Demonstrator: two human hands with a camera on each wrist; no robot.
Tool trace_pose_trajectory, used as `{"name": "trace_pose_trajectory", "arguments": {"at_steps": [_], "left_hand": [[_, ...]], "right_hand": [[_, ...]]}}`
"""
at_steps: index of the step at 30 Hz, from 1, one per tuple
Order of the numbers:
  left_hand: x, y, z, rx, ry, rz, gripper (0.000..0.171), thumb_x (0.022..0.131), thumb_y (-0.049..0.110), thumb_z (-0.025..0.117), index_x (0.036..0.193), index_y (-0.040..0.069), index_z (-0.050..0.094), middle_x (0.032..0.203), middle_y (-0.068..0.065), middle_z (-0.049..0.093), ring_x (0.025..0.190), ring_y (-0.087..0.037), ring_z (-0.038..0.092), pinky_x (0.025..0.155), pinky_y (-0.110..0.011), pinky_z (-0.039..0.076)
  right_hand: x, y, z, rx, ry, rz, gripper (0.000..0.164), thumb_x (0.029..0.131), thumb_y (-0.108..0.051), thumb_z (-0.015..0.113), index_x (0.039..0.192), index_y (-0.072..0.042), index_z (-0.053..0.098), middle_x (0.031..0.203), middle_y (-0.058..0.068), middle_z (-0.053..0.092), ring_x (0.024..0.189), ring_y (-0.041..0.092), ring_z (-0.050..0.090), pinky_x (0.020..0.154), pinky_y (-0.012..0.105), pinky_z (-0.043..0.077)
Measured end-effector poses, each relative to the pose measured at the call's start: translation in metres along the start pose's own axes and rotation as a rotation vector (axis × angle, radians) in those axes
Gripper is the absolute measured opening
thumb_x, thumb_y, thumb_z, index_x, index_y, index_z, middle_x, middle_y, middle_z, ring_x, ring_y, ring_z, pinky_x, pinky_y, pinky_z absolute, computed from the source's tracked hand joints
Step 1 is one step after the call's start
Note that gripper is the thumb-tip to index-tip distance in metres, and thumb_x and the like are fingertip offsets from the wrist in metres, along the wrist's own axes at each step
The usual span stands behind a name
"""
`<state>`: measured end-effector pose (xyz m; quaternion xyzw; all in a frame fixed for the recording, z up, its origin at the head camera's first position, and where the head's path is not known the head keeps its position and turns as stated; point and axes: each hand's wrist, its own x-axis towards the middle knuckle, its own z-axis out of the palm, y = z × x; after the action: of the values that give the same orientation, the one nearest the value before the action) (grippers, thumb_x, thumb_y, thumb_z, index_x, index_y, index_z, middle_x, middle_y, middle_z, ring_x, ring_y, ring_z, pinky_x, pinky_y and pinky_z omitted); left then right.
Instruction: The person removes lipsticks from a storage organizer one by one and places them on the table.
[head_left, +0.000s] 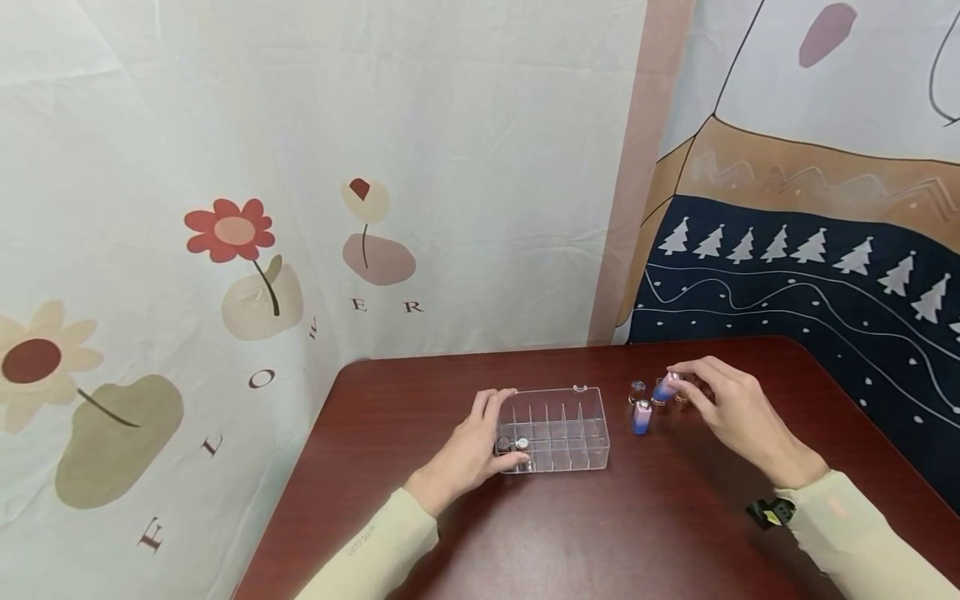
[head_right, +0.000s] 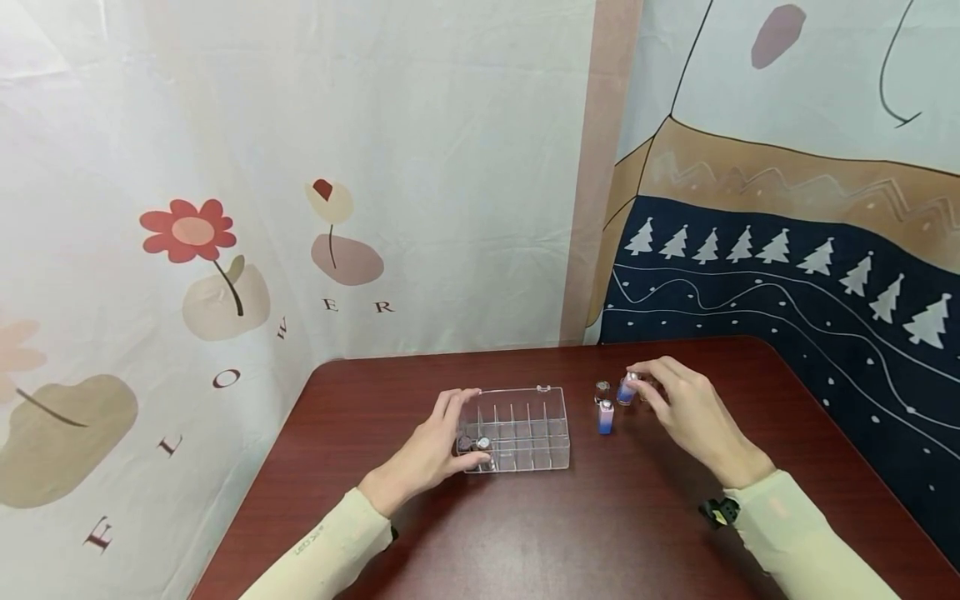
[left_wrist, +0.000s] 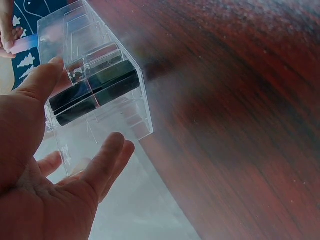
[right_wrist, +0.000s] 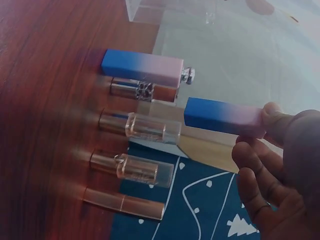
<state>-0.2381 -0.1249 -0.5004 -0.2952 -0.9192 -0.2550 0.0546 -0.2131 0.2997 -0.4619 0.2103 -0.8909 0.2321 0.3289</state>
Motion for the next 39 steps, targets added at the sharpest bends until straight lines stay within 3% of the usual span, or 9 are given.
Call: {"name": "trace_pose_trajectory", "arguments": {"at_steps": [7, 14, 20, 28, 39], "left_hand": [[-0.001, 0.001, -0.001, 0.004, -0.003, -0.001, 0.102, 0.097, 0.033, 0.099, 0.174, 0.011, 0.037, 0.159, -0.017, 0.05, 0.074, -0.016, 0.06, 0.086, -0.046, 0.068], [-0.001, 0.001, -0.001, 0.004, 0.005, 0.009, 0.102, 0.097, 0.033, 0.099, 0.174, 0.01, 0.038, 0.16, -0.017, 0.049, 0.071, -0.013, 0.058, 0.084, -0.043, 0.067], [0.0, 0.001, -0.001, 0.004, 0.007, 0.013, 0.102, 0.097, 0.033, 0.099, 0.174, 0.009, 0.037, 0.16, -0.017, 0.049, 0.071, -0.013, 0.058, 0.083, -0.042, 0.067], [-0.001, 0.001, -0.001, 0.002, 0.003, 0.01, 0.102, 0.097, 0.034, 0.099, 0.174, 0.01, 0.037, 0.16, -0.017, 0.049, 0.072, -0.014, 0.059, 0.084, -0.043, 0.068], [0.0, 0.002, -0.001, 0.018, 0.01, 0.012, 0.101, 0.096, 0.035, 0.099, 0.174, 0.01, 0.039, 0.159, -0.018, 0.05, 0.071, -0.017, 0.061, 0.083, -0.045, 0.069]], "right_hand": [[-0.004, 0.006, 0.003, 0.007, -0.046, 0.049, 0.027, 0.096, -0.005, 0.094, 0.121, -0.01, 0.085, 0.109, 0.003, 0.083, 0.086, 0.01, 0.063, 0.077, 0.007, 0.049], [-0.008, 0.012, 0.007, 0.01, -0.112, 0.091, 0.022, 0.1, -0.009, 0.092, 0.121, -0.011, 0.086, 0.108, 0.002, 0.082, 0.087, 0.01, 0.066, 0.076, 0.018, 0.061], [-0.01, 0.017, 0.01, 0.019, -0.131, 0.085, 0.021, 0.097, -0.008, 0.094, 0.117, -0.01, 0.087, 0.107, 0.002, 0.082, 0.086, 0.01, 0.065, 0.076, 0.011, 0.056], [-0.013, 0.021, 0.015, -0.001, -0.179, 0.088, 0.017, 0.098, -0.009, 0.093, 0.114, -0.011, 0.087, 0.109, 0.005, 0.083, 0.091, 0.019, 0.075, 0.079, 0.039, 0.069], [-0.015, 0.028, 0.024, 0.004, -0.214, 0.071, 0.018, 0.098, -0.006, 0.092, 0.115, -0.009, 0.087, 0.11, 0.007, 0.087, 0.096, 0.022, 0.073, 0.08, 0.043, 0.068]]}}
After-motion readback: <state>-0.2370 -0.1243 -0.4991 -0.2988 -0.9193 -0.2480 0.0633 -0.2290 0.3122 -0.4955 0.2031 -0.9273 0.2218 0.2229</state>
